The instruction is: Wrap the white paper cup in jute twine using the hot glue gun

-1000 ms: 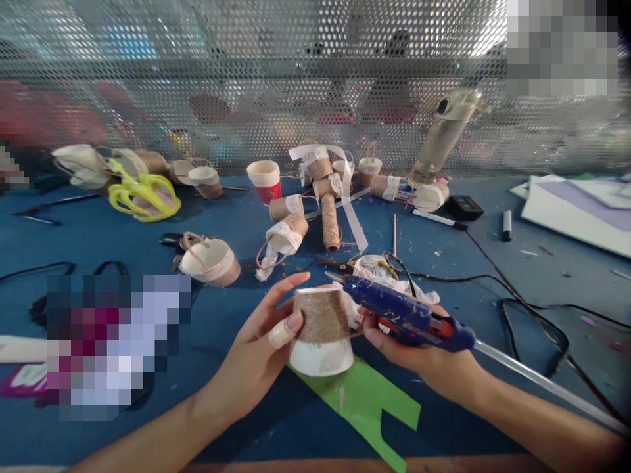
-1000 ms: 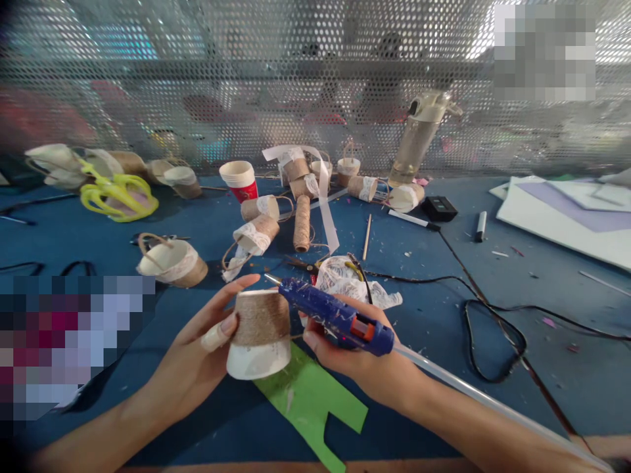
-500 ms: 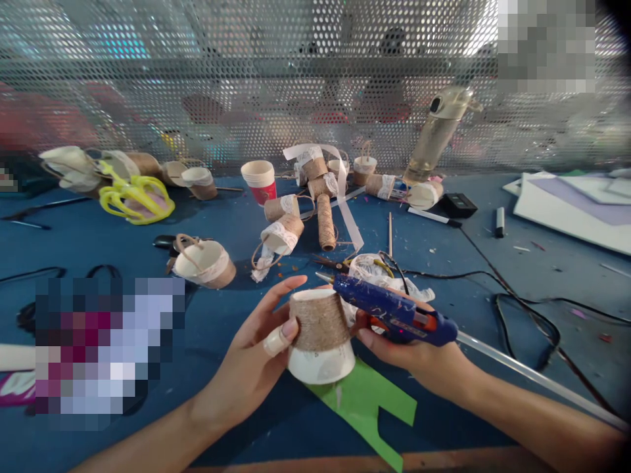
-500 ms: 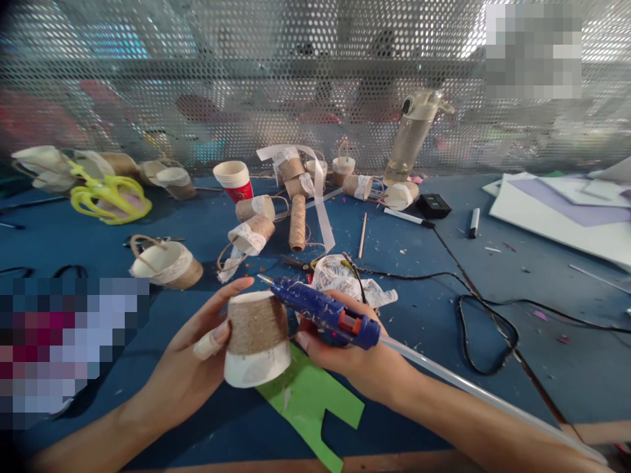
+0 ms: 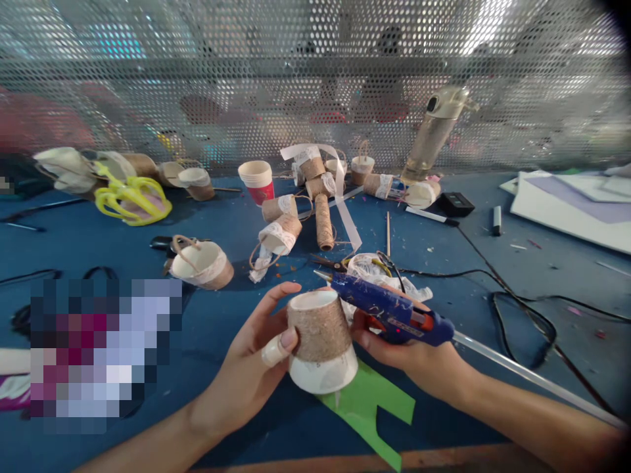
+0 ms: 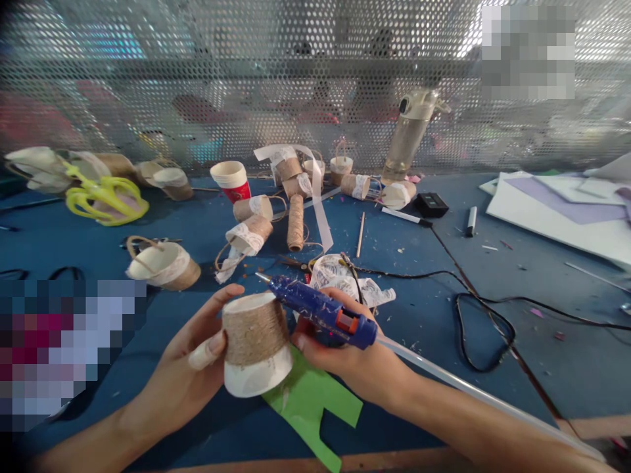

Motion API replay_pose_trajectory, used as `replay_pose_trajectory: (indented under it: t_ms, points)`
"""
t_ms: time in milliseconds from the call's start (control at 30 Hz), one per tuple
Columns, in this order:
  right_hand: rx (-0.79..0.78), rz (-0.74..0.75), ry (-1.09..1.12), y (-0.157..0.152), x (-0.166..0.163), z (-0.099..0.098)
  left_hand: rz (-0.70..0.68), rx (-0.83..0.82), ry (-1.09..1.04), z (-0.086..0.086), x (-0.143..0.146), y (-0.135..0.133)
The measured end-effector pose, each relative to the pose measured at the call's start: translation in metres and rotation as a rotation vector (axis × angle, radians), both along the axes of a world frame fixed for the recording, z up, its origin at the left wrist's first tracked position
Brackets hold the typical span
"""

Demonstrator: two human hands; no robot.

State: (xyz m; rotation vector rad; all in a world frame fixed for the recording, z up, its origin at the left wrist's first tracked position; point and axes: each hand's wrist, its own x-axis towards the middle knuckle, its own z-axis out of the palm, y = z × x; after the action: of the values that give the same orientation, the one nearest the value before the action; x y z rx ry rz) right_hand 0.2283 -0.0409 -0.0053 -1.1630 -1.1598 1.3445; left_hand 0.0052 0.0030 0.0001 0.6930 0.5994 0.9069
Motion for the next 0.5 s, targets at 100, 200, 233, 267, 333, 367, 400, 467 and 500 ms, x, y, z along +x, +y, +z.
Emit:
replay_pose_trajectory:
  t_ms: [100, 200, 233, 267, 333, 367, 400, 467, 500]
  points:
    - [0.001, -0.011, 0.0, -0.0002, -0.0006, -0.0029, -0.012, -0.003, -0.014, 0.001, 0.0008, -0.0008]
    - [0.01, -0.02, -0.009, 0.0, -0.0013, -0.0027, -0.016, 0.003, -0.012, 0.0011, 0.001, -0.0016]
    - [0.008, -0.024, -0.01, 0.0003, -0.0015, -0.0017, -0.016, 0.007, -0.008, 0.0008, 0.0009, -0.0018]
    - [0.004, -0.025, -0.008, 0.0007, -0.0018, -0.0004, -0.019, 0.014, -0.005, 0.0006, 0.0007, -0.002]
    - [-0.005, -0.019, 0.005, 0.0016, -0.0023, 0.0023, -0.027, 0.029, 0.0, 0.0002, 0.0, -0.0021]
    - [-0.008, -0.018, 0.016, 0.002, -0.0027, 0.0031, -0.031, 0.031, 0.003, 0.0003, -0.0005, -0.002]
    - [-0.012, -0.019, 0.028, 0.0022, -0.0031, 0.0036, -0.035, 0.027, 0.008, 0.0006, -0.0008, -0.0018]
    - [-0.028, -0.025, 0.042, 0.0019, -0.0039, 0.0032, -0.036, 0.001, 0.032, 0.0017, -0.0011, -0.0011]
    - [-0.035, -0.032, 0.041, 0.0014, -0.0043, 0.0027, -0.036, -0.021, 0.05, 0.0023, -0.001, -0.0007]
